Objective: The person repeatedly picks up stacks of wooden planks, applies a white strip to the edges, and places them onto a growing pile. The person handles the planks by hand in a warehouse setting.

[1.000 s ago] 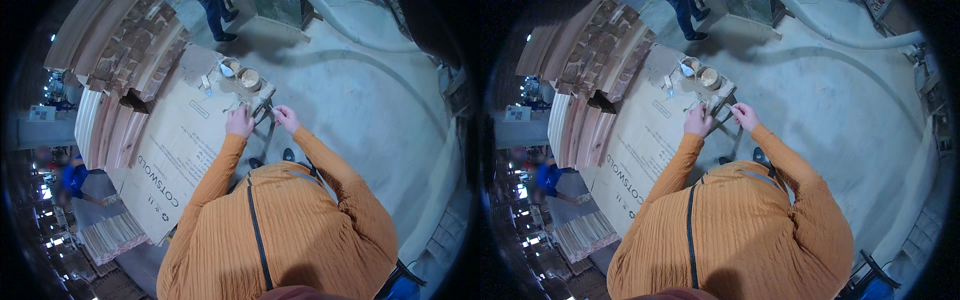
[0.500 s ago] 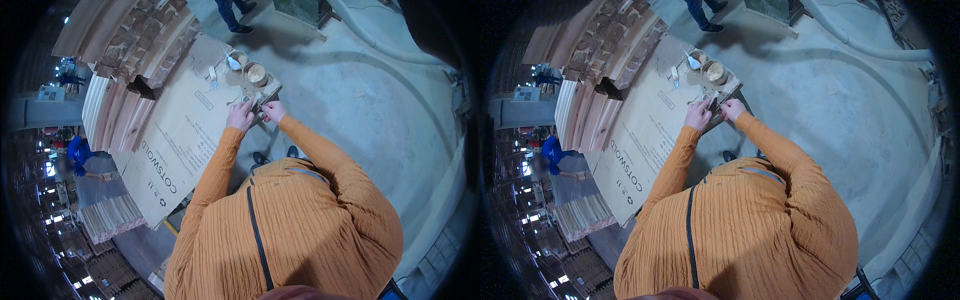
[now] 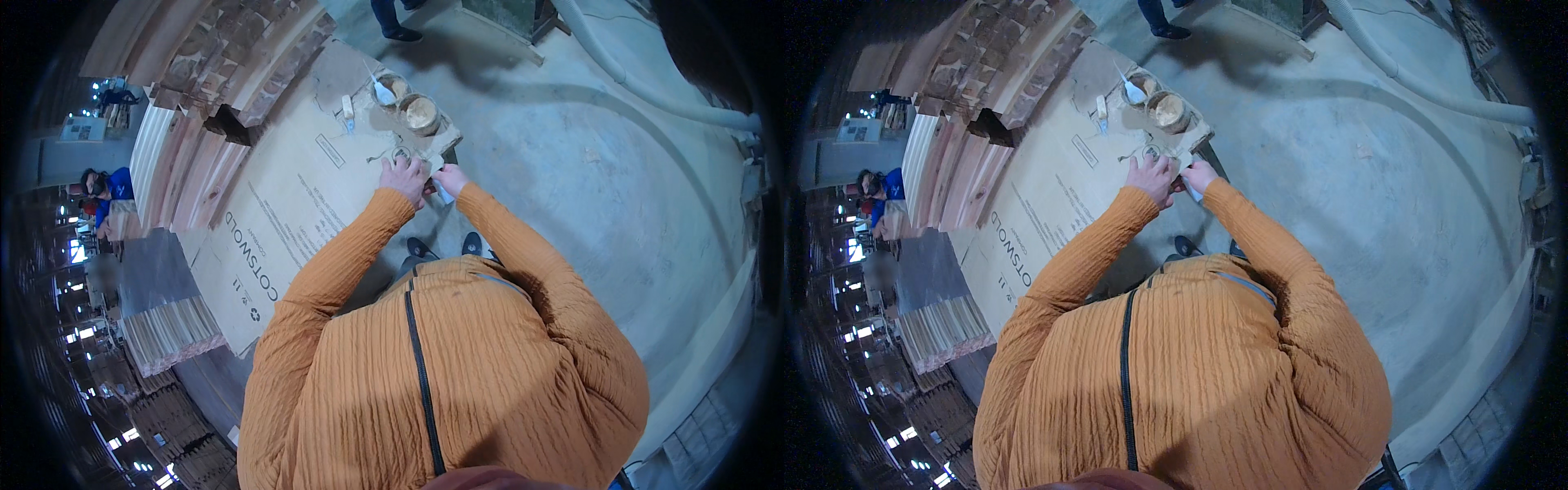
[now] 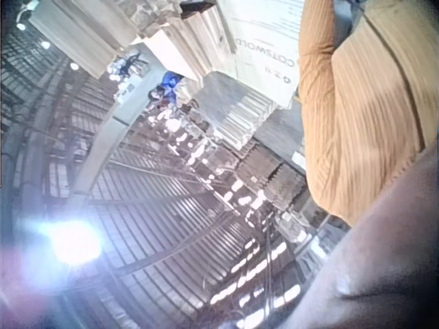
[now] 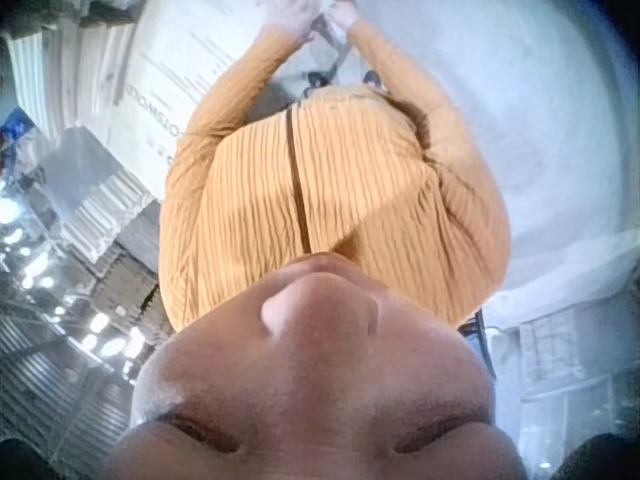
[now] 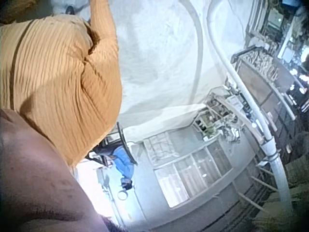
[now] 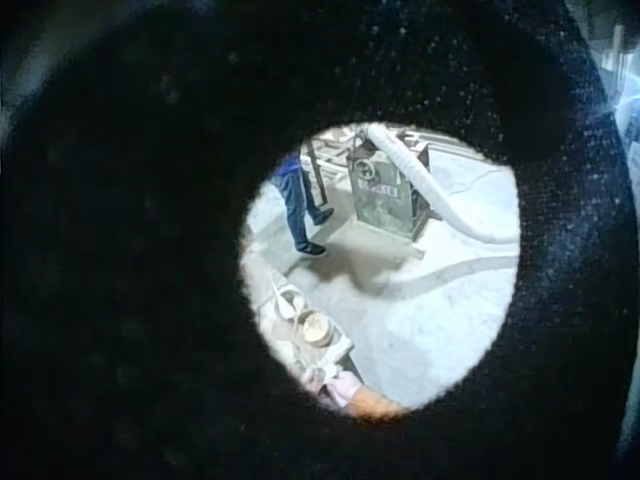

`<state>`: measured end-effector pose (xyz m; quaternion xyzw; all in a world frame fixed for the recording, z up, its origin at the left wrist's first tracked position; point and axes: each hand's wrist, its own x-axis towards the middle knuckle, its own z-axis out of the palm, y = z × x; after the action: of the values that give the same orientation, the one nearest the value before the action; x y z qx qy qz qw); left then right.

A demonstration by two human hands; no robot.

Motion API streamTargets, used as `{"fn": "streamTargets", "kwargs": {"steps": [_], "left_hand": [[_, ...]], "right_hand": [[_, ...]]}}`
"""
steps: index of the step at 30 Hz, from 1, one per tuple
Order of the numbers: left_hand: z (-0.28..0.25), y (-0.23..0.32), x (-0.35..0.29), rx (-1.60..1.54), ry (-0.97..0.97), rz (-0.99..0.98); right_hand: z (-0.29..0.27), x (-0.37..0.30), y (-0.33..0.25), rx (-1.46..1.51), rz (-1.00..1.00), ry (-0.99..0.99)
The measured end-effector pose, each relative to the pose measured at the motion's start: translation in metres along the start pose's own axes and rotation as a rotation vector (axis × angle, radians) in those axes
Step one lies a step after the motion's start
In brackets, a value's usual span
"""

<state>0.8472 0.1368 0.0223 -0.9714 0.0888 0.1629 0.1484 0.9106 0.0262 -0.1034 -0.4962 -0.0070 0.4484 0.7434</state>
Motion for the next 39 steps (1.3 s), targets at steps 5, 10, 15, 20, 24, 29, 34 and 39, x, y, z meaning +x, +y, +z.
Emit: {"fn": "streamTargets", "kwargs": {"steps": [5, 10, 15, 20, 24, 29, 34, 39], "left_hand": [[-0.013, 0.009, 0.003, 0.088, -0.083, 0.055], [-0.003, 0.013, -0.002, 0.071, -0.092, 0.007], [0.025, 0.010, -0.030, -0.151, 0.036, -0.062], [0.041, 0.029, -0.053, -0.243, 0.089, -0.151], [0.050, 0.038, -0.067, -0.377, 0.171, -0.217], [0.064, 0.033, -0.096, -0.617, 0.407, -0.224], [0.071, 0.013, -0.111, -0.910, 0.573, -0.382], [0.066, 0.017, -0.109, -0.928, 0.578, -0.429]], "right_hand": [[-0.019, -0.028, 0.003, -0.018, 0.096, -0.067], [-0.031, -0.072, -0.005, -0.003, 0.107, -0.074], [-0.024, -0.089, -0.031, -0.104, 0.024, -0.035], [-0.029, -0.067, -0.060, -0.406, -0.517, 0.150], [-0.019, -0.047, -0.099, -0.536, -0.758, 0.288], [-0.017, -0.009, -0.110, -0.553, -0.782, 0.285], [-0.008, 0.017, -0.108, -0.262, -0.577, 0.136], [0.030, 0.040, -0.117, -0.294, -0.499, 0.111]]}}
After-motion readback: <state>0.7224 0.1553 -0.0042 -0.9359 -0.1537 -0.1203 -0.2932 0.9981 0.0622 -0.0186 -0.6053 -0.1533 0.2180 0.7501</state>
